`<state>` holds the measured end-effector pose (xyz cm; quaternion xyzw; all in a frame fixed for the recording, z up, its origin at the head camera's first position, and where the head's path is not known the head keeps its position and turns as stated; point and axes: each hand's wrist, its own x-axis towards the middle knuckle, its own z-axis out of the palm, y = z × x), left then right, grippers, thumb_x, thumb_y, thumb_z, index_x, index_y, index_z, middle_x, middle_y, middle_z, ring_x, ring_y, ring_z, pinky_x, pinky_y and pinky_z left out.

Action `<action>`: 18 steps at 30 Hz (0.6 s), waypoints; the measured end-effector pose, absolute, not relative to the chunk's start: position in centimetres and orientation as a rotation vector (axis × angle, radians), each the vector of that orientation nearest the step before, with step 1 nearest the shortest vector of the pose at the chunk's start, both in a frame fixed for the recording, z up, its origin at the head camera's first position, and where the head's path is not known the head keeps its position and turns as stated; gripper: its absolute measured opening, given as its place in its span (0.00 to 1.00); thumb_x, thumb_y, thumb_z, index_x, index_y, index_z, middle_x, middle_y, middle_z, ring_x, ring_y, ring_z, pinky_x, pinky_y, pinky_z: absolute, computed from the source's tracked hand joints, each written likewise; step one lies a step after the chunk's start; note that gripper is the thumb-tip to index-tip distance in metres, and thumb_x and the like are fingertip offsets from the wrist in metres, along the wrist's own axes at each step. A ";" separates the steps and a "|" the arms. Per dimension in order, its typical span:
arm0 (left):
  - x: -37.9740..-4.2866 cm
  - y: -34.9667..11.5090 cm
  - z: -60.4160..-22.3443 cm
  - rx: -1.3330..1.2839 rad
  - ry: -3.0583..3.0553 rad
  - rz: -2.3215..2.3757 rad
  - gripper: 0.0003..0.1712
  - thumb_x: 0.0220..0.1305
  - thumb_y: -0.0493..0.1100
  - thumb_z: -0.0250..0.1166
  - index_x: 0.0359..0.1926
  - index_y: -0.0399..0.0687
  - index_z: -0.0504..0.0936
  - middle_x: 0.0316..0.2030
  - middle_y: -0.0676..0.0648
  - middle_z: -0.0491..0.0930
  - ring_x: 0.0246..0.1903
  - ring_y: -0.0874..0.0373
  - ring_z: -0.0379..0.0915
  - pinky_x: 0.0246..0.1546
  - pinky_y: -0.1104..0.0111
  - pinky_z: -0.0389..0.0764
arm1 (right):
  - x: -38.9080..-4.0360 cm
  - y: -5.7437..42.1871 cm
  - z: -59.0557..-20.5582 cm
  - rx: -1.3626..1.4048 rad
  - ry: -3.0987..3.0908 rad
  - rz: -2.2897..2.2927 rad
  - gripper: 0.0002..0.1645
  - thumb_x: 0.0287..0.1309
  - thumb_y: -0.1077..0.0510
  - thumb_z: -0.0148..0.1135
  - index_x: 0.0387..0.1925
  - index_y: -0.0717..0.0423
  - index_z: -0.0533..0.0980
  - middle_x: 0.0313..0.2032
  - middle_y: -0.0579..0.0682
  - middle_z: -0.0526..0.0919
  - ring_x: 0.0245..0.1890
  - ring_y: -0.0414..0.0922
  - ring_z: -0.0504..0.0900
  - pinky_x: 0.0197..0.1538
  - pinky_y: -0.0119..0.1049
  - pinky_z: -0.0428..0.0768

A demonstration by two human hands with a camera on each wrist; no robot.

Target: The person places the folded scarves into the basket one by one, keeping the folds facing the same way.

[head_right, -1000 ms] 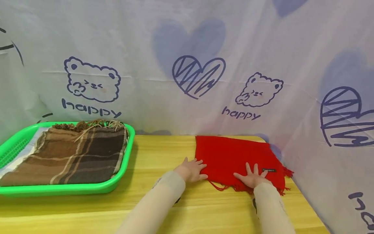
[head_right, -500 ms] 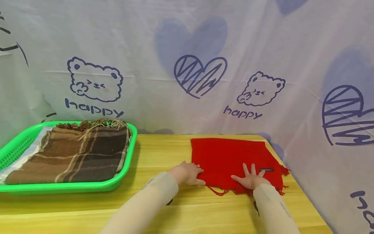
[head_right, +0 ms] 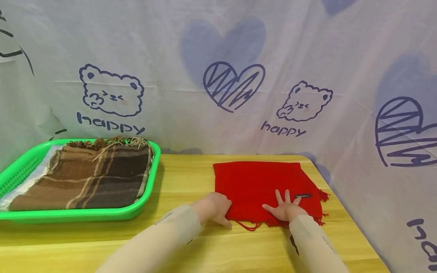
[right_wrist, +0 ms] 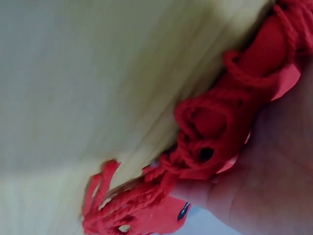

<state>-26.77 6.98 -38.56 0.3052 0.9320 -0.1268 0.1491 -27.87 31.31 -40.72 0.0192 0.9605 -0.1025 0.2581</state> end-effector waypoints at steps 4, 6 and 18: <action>-26.6 6.2 -38.1 0.866 2.690 -0.375 0.28 0.50 0.71 0.62 0.34 0.51 0.80 0.26 0.55 0.75 0.26 0.64 0.68 0.29 0.73 0.73 | -27.9 30.1 -40.4 0.040 2.615 -0.263 0.61 0.55 0.22 0.40 0.72 0.60 0.37 0.69 0.73 0.32 0.61 0.83 0.30 0.57 0.77 0.34; -26.7 5.7 -37.8 0.852 2.691 -0.368 0.28 0.49 0.70 0.63 0.34 0.51 0.81 0.28 0.55 0.76 0.27 0.63 0.68 0.30 0.73 0.73 | -28.0 29.4 -40.3 0.025 2.622 -0.243 0.61 0.55 0.22 0.40 0.73 0.60 0.37 0.69 0.73 0.33 0.62 0.83 0.32 0.58 0.77 0.36; -28.0 4.0 -37.1 0.818 2.730 -0.308 0.23 0.57 0.67 0.58 0.31 0.54 0.81 0.25 0.56 0.77 0.27 0.64 0.70 0.31 0.72 0.73 | -27.8 26.9 -40.2 -0.102 2.665 -0.249 0.56 0.58 0.27 0.43 0.70 0.67 0.49 0.68 0.76 0.46 0.62 0.80 0.47 0.60 0.73 0.49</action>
